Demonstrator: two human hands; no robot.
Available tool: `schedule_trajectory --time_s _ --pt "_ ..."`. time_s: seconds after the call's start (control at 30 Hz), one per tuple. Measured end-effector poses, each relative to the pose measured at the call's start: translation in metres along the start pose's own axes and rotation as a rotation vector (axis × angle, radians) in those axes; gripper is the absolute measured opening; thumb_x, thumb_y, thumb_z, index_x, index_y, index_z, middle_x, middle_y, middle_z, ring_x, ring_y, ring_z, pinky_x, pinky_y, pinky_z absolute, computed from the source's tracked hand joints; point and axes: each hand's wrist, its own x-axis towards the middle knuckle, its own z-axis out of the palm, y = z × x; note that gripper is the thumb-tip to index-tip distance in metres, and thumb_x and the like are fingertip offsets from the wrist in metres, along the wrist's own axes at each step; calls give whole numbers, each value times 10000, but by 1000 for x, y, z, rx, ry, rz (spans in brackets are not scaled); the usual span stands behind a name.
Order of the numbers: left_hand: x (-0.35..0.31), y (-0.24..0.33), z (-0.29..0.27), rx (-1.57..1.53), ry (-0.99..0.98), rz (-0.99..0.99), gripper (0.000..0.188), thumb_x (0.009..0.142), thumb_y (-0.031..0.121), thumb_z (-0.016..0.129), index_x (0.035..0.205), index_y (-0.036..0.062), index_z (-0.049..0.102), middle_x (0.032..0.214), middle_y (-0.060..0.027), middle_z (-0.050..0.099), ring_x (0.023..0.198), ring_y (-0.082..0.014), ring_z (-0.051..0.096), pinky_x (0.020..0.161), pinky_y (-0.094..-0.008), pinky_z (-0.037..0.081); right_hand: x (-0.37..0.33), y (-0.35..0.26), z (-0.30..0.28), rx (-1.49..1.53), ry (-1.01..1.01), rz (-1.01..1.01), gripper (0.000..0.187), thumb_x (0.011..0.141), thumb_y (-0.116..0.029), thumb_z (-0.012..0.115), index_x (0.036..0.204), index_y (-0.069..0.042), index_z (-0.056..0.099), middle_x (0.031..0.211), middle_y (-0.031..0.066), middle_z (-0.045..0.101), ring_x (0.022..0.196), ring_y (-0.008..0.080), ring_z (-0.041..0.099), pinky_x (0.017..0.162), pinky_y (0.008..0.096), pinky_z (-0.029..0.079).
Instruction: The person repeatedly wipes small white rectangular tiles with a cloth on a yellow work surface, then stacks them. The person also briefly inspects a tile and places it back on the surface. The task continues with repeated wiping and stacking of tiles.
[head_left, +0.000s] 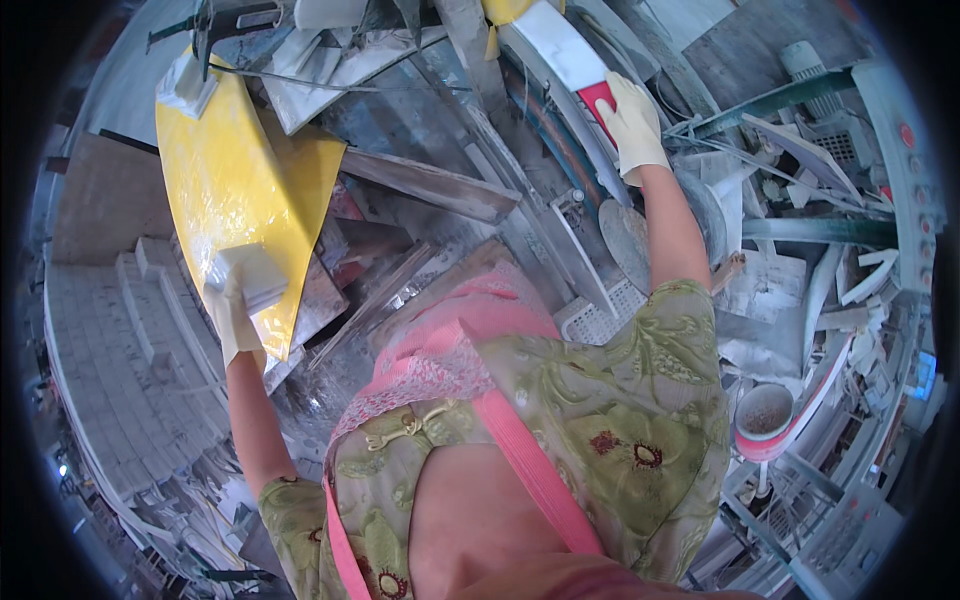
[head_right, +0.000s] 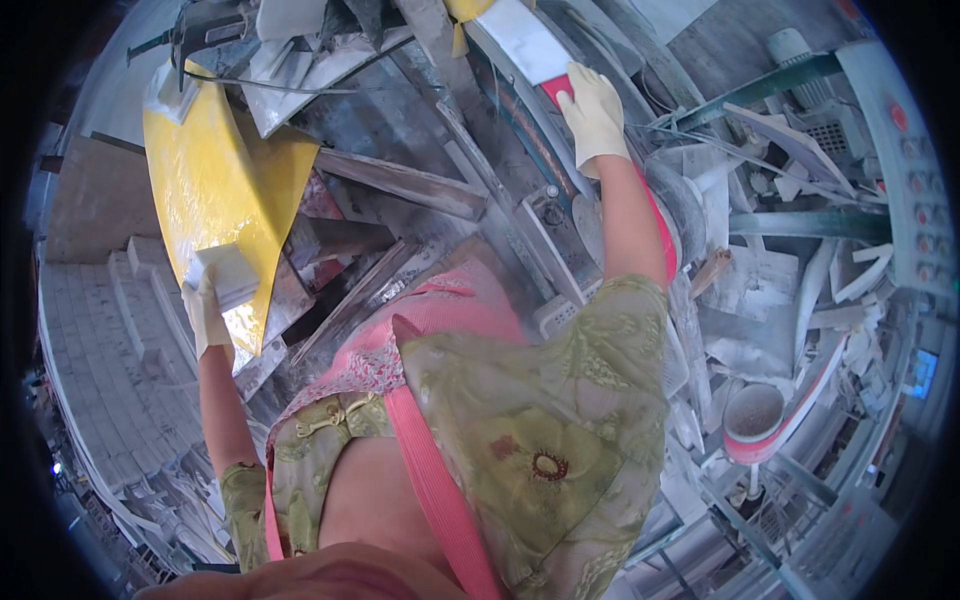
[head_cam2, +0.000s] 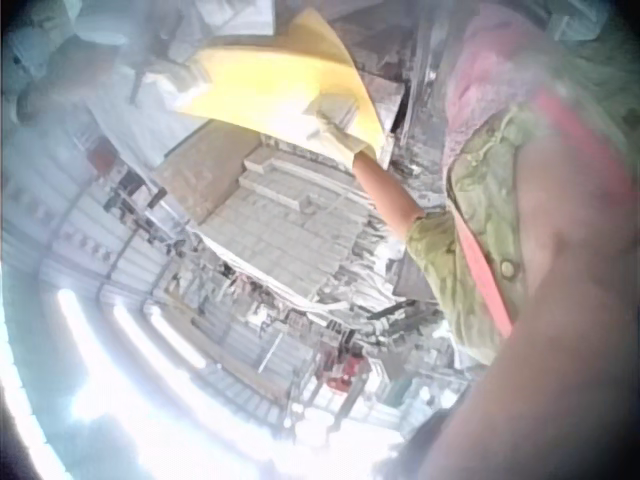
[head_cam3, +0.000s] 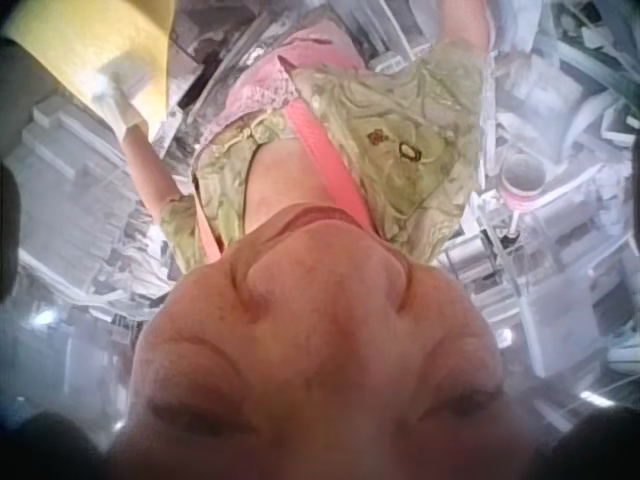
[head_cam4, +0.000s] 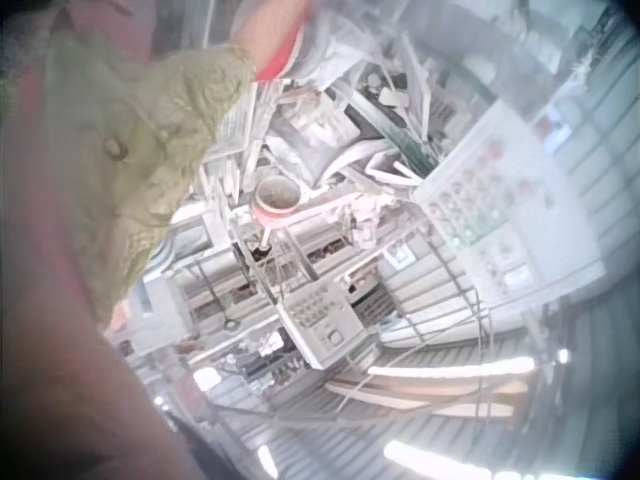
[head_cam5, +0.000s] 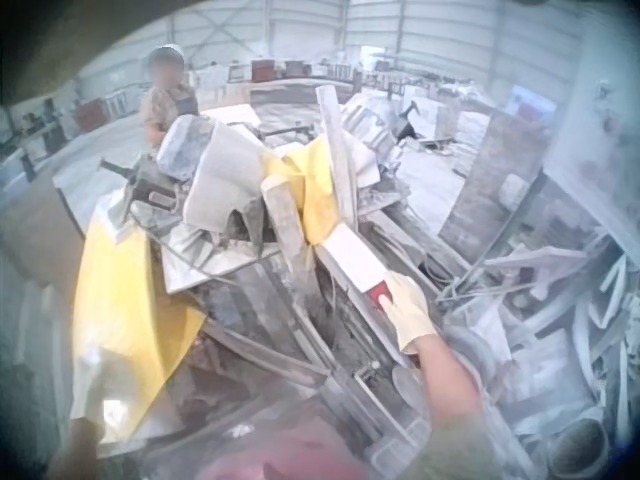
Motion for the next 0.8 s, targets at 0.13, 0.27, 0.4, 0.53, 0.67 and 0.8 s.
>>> schedule_trajectory --time_s 0.13,0.27,0.4,0.53,0.67,0.8 --pt "24 -24 -9 -21 109 98 780 878 346 751 1435 -71 398 1277 -208 596 1141 -280 621 955 -378 522 40 5 13 -192 -237 -240 765 844 -214 716 1528 -64 406 1586 146 414 1475 286 365 1200 445 308" --pt "66 -57 -31 152 93 139 749 869 356 754 1397 -87 460 1286 -222 593 1140 -287 621 951 -380 512 58 -4 41 -331 -221 -277 786 824 -203 726 1528 -79 399 1605 135 383 1496 250 333 1196 461 313" --pt "70 -64 -32 162 134 115 714 869 353 751 1369 -87 494 1262 -209 614 1108 -287 638 913 -380 526 59 4 38 -210 -163 -224 602 896 -261 654 1457 -118 488 1435 180 550 1312 314 537 1090 478 437" --pt "46 -44 -13 -68 19 130 626 865 294 786 1358 6 530 1260 -141 626 1094 -254 659 872 -384 561 72 -6 6 -46 -259 183 351 994 -343 530 1280 -175 644 1064 213 723 949 434 686 865 513 545" --pt "19 -20 -2 -95 45 119 531 867 315 801 1286 46 615 1105 -72 699 1015 -189 675 872 -355 539 57 -104 3 1024 -298 274 366 1030 -326 560 1215 -23 652 950 88 720 864 238 679 818 373 521" --pt "4 -6 -4 208 121 71 640 930 470 716 1358 36 518 1255 -137 630 1198 -216 585 1021 -387 458 2 -277 32 1536 -350 95 388 1042 -273 574 1234 53 655 1109 74 706 977 114 640 891 294 489"
